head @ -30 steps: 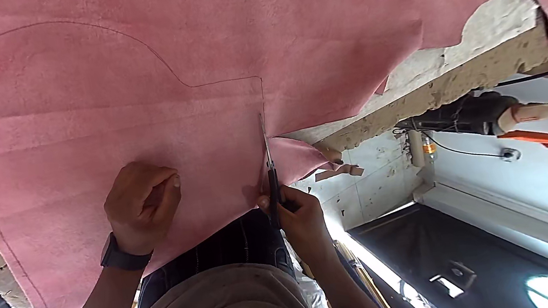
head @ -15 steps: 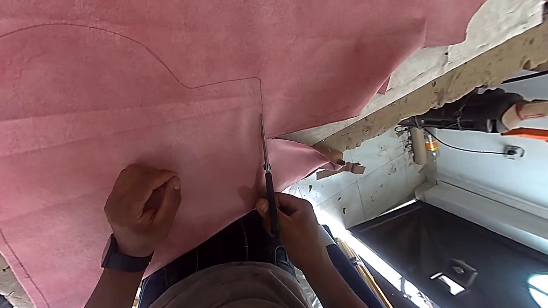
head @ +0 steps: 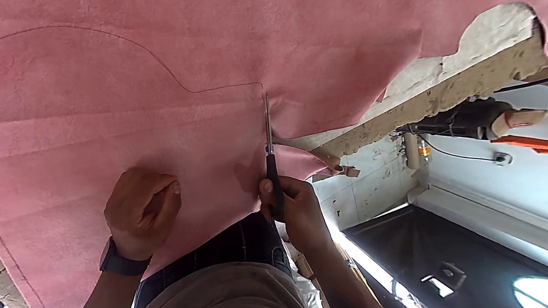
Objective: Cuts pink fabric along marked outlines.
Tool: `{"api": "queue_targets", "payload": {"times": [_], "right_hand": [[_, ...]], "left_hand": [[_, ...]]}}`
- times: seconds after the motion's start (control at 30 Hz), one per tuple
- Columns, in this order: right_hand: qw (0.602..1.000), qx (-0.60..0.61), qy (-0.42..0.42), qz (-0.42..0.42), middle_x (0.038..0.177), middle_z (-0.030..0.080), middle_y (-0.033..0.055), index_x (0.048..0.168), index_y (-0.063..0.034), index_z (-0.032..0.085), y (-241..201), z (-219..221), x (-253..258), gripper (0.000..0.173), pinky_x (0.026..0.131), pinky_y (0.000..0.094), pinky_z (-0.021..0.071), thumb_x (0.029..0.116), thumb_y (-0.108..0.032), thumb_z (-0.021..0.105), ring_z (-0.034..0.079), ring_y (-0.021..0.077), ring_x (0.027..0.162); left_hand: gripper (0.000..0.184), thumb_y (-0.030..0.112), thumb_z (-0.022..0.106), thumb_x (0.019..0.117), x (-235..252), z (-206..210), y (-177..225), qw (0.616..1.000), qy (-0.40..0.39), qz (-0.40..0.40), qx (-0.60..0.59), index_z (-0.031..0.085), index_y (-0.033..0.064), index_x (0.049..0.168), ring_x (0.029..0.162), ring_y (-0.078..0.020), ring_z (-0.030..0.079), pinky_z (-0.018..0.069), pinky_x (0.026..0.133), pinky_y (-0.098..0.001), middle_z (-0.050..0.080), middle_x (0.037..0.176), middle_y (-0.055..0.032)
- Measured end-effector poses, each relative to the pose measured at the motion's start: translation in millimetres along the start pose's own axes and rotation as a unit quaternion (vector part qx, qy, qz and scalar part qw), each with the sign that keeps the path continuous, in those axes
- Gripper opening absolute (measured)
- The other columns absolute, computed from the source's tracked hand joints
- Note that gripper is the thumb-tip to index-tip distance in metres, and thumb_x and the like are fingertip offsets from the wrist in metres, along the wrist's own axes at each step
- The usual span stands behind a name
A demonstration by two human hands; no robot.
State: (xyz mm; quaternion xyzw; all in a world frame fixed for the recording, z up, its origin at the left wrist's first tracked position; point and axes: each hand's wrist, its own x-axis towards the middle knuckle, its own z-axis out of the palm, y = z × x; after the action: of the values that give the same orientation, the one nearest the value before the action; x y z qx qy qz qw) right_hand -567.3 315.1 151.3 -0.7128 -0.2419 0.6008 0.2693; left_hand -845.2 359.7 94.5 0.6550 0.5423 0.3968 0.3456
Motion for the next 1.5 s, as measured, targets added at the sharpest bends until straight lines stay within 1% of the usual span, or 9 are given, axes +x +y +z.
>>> {"api": "queue_targets", "payload": {"times": [0.17, 0.4, 0.53, 0.77, 0.93, 1.27, 1.37, 1.43, 1.5], "right_hand": [[0.999, -0.035, -0.005, 0.000, 0.067, 0.062, 0.0118, 0.084, -0.0083, 0.071, -4.8, -3.9, 0.7, 0.044, 0.050, 0.0318, 0.0458, 0.0933, -0.052, 0.070, 0.056, 0.0207, 0.055], [0.998, -0.064, -0.002, 0.012, 0.066, 0.062, 0.0107, 0.087, -0.0097, 0.072, -9.7, -3.9, -0.1, 0.045, 0.051, 0.0321, 0.0474, 0.0928, -0.054, 0.070, 0.057, 0.0207, 0.056], [0.997, -0.075, 0.005, 0.019, 0.066, 0.062, 0.0108, 0.088, -0.0100, 0.073, -11.3, -5.4, 2.2, 0.041, 0.050, 0.0320, 0.0464, 0.0924, -0.051, 0.072, 0.057, 0.0208, 0.055], [0.999, -0.043, 0.007, 0.009, 0.063, 0.058, 0.0105, 0.084, -0.0084, 0.070, -5.3, -5.2, 1.1, 0.041, 0.050, 0.0326, 0.0466, 0.0921, -0.049, 0.073, 0.053, 0.0203, 0.053], [1.000, -0.019, 0.010, 0.007, 0.063, 0.058, 0.0115, 0.081, -0.0073, 0.070, -1.4, -2.5, -1.1, 0.043, 0.048, 0.0322, 0.0469, 0.0913, -0.048, 0.075, 0.054, 0.0203, 0.051], [1.000, 0.025, -0.005, -0.006, 0.064, 0.060, 0.0139, 0.082, -0.0038, 0.070, -0.1, -2.1, 0.9, 0.038, 0.046, 0.0314, 0.0481, 0.0931, -0.040, 0.076, 0.055, 0.0198, 0.051], [1.000, 0.026, -0.008, 0.001, 0.064, 0.061, 0.0124, 0.082, -0.0046, 0.071, -8.8, -2.6, 8.4, 0.036, 0.048, 0.0302, 0.0487, 0.0944, -0.039, 0.074, 0.056, 0.0180, 0.052], [0.999, 0.029, -0.022, -0.014, 0.064, 0.059, 0.0118, 0.083, -0.0043, 0.069, -16.9, -4.4, 15.9, 0.039, 0.047, 0.0299, 0.0460, 0.0967, -0.040, 0.071, 0.053, 0.0172, 0.051], [0.999, 0.026, -0.033, -0.026, 0.065, 0.058, 0.0115, 0.083, -0.0049, 0.067, -24.3, -5.8, 22.1, 0.041, 0.047, 0.0305, 0.0462, 0.0978, -0.042, 0.068, 0.052, 0.0176, 0.051]], "left_hand": [[0.013, 0.017, 0.069, 0.0918, -0.6, -0.2, -0.2, 1.000, 0.002, 0.001, -0.006, 0.075, 0.0060, 0.096, 0.083, -0.0146, 0.065, 0.0561, 0.072, -0.0340, 0.069, 0.089, -0.0033], [0.013, 0.017, 0.070, 0.0917, -0.9, -0.5, -0.8, 1.000, 0.003, 0.003, 0.000, 0.076, 0.0060, 0.095, 0.083, -0.0154, 0.065, 0.0561, 0.073, -0.0349, 0.070, 0.088, -0.0039], [0.013, 0.017, 0.070, 0.0917, -0.5, -1.1, -0.3, 1.000, -0.001, 0.004, 0.001, 0.076, 0.0059, 0.096, 0.084, -0.0157, 0.066, 0.0565, 0.074, -0.0359, 0.071, 0.089, -0.0042], [0.013, 0.018, 0.070, 0.0918, -0.8, -0.5, -0.3, 1.000, 0.000, -0.001, 0.002, 0.076, 0.0066, 0.096, 0.084, -0.0154, 0.065, 0.0561, 0.074, -0.0352, 0.070, 0.089, -0.0039], [0.013, 0.018, 0.070, 0.0918, -0.5, -0.6, 0.1, 1.000, 0.001, 0.001, 0.002, 0.076, 0.0066, 0.095, 0.083, -0.0159, 0.065, 0.0557, 0.073, -0.0351, 0.070, 0.089, -0.0037], [0.012, 0.018, 0.070, 0.0916, -0.3, -0.7, -0.2, 1.000, 0.001, 0.002, 0.006, 0.076, 0.0073, 0.095, 0.084, -0.0152, 0.065, 0.0559, 0.073, -0.0345, 0.070, 0.089, -0.0035], [0.013, 0.018, 0.069, 0.0919, 0.1, -0.8, 0.0, 1.000, 0.002, 0.001, 0.005, 0.076, 0.0071, 0.095, 0.084, -0.0152, 0.065, 0.0558, 0.073, -0.0342, 0.070, 0.089, -0.0035], [0.013, 0.018, 0.069, 0.0919, 0.0, -0.8, 0.5, 1.000, 0.003, 0.001, 0.003, 0.075, 0.0068, 0.095, 0.084, -0.0155, 0.065, 0.0559, 0.073, -0.0346, 0.070, 0.089, -0.0039], [0.013, 0.017, 0.069, 0.0919, -0.3, -1.0, 0.6, 1.000, 0.003, 0.001, 0.001, 0.075, 0.0068, 0.095, 0.084, -0.0156, 0.065, 0.0559, 0.073, -0.0349, 0.070, 0.089, -0.0041]]}}
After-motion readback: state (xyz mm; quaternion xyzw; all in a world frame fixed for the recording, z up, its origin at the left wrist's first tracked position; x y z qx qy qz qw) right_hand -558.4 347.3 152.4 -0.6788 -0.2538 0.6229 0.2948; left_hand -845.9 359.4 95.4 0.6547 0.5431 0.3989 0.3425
